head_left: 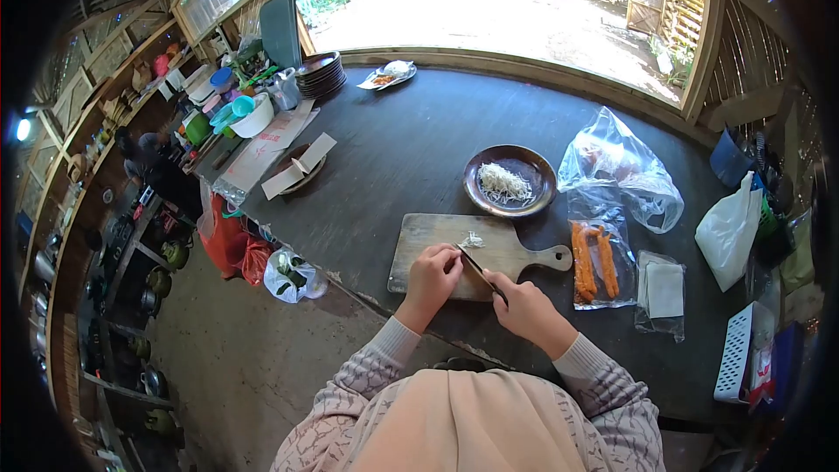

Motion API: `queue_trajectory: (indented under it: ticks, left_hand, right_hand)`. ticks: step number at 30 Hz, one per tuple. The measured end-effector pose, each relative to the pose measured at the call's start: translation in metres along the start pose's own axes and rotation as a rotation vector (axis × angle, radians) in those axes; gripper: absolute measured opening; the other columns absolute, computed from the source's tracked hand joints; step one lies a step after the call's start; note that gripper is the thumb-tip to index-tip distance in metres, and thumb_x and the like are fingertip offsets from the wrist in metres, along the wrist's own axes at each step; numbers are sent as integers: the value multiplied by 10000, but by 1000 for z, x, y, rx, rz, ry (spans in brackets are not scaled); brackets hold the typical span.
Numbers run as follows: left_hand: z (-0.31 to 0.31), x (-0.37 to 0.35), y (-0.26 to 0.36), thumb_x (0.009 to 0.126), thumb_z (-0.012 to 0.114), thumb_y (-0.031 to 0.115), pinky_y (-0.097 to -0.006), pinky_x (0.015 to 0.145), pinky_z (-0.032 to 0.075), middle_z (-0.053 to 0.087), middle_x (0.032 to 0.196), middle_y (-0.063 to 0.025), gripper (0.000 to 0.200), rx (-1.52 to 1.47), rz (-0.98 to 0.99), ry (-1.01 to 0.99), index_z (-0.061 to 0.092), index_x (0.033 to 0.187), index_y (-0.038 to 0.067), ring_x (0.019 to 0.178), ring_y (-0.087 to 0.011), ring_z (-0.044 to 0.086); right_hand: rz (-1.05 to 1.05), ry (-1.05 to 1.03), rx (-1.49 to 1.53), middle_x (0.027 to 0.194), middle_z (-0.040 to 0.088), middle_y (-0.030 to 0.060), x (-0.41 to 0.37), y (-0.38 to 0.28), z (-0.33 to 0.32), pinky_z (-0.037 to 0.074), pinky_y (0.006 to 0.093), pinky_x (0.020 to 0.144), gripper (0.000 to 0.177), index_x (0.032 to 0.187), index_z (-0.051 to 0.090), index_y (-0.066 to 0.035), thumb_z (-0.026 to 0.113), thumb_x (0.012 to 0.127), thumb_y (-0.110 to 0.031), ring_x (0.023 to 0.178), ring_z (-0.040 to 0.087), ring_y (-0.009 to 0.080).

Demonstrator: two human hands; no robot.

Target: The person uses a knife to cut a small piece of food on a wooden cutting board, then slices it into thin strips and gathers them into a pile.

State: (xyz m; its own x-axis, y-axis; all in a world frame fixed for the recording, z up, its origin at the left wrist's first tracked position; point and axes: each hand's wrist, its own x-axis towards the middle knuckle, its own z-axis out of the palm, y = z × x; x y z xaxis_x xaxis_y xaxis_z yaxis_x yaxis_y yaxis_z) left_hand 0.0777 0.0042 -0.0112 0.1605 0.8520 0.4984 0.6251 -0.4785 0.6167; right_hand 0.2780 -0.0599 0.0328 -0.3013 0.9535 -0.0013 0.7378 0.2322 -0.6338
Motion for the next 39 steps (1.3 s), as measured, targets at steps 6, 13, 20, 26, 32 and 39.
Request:
queue_trajectory:
  ticks: [6,13,20,26,32,39]
  left_hand:
    - [0,-1,0,813,683,68,-392,804,529,697,941,-115,97,13,8,17,705,882,3,898,-304,659]
    - [1,-1,-2,805,692,66,-397,809,530,696,948,-122,98,15,9,19,701,875,-2,910,-311,659]
    - [-1,0,1,808,689,68,-392,807,530,699,957,-118,102,8,-10,10,703,880,-3,907,-306,658]
    - [-1,1,0,808,690,70,-389,801,530,700,953,-113,112,-1,-15,6,709,893,-1,901,-303,659]
    - [-2,2,2,811,686,72,-390,792,529,699,929,-109,113,-28,-41,4,710,896,2,892,-299,660]
    - [-2,2,1,812,687,72,-387,775,529,700,921,-101,98,-18,-28,9,704,878,2,866,-291,661]
  right_hand:
    - [-14,45,-8,674,640,251,0,3,8,533,546,617,455,1348,482,-133,543,898,-152,645,655,446]
    - [-28,-3,-17,663,640,242,-7,-5,2,533,535,600,462,1352,487,-129,544,894,-147,629,655,440]
    - [-62,72,-29,593,587,218,-6,0,2,512,501,570,478,1348,513,-161,588,877,-122,560,611,421]
    - [-23,22,-37,604,591,213,-3,-5,-3,519,497,585,473,1350,517,-173,586,884,-134,576,620,417]
    - [-22,-13,-110,691,652,226,2,-6,1,544,503,596,459,1358,500,-164,556,902,-157,641,667,415]
    - [-16,-7,-64,608,603,201,-10,-1,-6,517,493,563,464,1337,524,-171,586,880,-128,559,622,400]
